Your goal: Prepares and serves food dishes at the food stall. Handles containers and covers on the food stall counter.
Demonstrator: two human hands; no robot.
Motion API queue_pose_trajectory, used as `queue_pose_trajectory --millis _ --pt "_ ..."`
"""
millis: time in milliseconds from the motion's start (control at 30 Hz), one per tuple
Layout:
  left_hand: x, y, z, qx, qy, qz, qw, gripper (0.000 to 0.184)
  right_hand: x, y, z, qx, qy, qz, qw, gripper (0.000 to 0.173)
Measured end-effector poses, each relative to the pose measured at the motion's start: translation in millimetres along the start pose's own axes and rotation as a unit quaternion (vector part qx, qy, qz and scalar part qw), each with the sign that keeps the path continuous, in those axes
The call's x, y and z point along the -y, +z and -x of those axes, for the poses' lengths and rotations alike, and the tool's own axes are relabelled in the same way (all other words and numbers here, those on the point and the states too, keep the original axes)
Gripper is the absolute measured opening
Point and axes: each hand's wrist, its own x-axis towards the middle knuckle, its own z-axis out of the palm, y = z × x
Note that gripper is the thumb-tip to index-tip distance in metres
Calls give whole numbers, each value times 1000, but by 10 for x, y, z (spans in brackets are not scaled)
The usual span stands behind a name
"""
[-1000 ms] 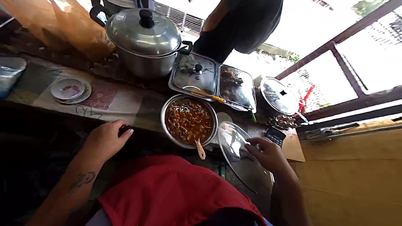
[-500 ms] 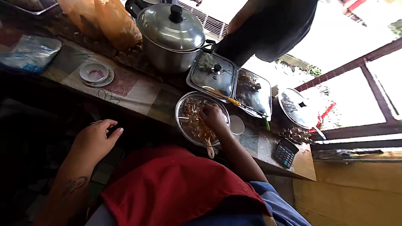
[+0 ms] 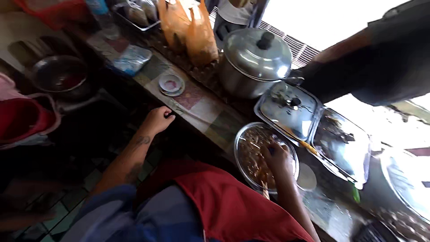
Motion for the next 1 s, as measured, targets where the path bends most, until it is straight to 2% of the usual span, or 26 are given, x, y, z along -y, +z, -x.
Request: queue_pose_trajectory --millis 67,167,233,367,467,633,733,800,867,1000 --pt "155 -29 -466 -27 -25 36 999 44 124 -105 54 -32 -5 12 999 44" --pt "311 -157 -1135 -74 -83 63 992 51 377 -251 108 -131 -65 -33 989 37" --pt "427 -238 -1543 -86 -116 57 988 55 610 -304 114 -163 -90 -54 981 35" --pt "534 -348 -2113 -33 -148 6 988 62 1192 -253 -18 -154 -119 -84 977 35" --pt "549 -331 -2385 25 -135 -26 990 59 1609 -66 -171 -135 -135 -96 977 38" --pt "254 -191 -2430 159 -72 69 982 60 2116 137 -228 -115 -144 -126 975 37" --pt "-32 96 -2366 291 -8 141 946 67 2286 246 -272 -105 -128 -133 977 37" --pt "-212 356 -2299 355 55 96 928 59 2412 292 -314 -84 -112 -139 980 34" --pt "-462 491 -2219 412 103 21 905 58 2548 294 -356 -69 -93 -146 982 31" --pt "-611 760 -2136 439 147 52 885 67 2768 286 -452 -66 -56 -171 981 26"
